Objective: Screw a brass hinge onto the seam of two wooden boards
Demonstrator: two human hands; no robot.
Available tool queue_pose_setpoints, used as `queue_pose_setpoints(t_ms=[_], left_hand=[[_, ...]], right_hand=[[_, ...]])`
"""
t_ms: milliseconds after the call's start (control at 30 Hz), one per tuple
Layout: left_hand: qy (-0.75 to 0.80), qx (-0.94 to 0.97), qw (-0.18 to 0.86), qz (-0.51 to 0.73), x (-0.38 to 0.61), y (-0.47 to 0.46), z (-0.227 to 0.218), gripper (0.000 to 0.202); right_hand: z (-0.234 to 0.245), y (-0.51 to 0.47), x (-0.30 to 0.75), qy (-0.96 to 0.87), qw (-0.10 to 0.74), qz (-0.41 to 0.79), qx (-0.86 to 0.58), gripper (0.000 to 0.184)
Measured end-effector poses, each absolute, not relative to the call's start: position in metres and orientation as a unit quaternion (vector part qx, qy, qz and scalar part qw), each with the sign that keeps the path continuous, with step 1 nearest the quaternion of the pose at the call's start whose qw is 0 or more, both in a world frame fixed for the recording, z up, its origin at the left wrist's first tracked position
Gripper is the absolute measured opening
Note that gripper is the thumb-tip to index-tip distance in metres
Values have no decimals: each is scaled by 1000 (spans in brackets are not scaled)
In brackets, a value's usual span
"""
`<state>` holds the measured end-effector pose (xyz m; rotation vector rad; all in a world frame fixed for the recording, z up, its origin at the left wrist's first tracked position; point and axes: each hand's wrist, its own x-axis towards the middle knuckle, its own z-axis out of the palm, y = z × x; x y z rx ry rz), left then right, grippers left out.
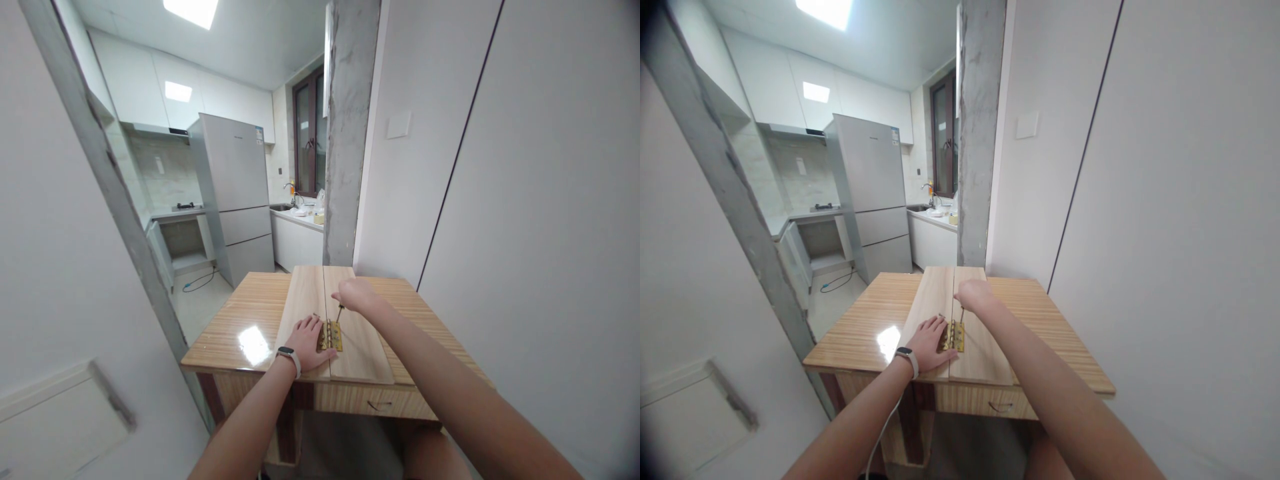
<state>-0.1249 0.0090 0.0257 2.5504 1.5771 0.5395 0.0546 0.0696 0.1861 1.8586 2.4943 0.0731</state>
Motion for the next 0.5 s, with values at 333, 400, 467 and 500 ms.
queue_pose_setpoints(t_ms=[333,400,467,500], left_hand=[[512,838,39,187,-126,11,23,92],[512,838,40,184,-126,10,24,92],[513,838,42,182,-126,10,25,92],[514,837,42,182,-126,9,26,92]], right_hand=[[185,68,53,835,17,47,549,33],[184,68,53,850,19,34,526,26],[183,68,52,851,16,28,524,30],[183,68,51,845,9,31,535,36]])
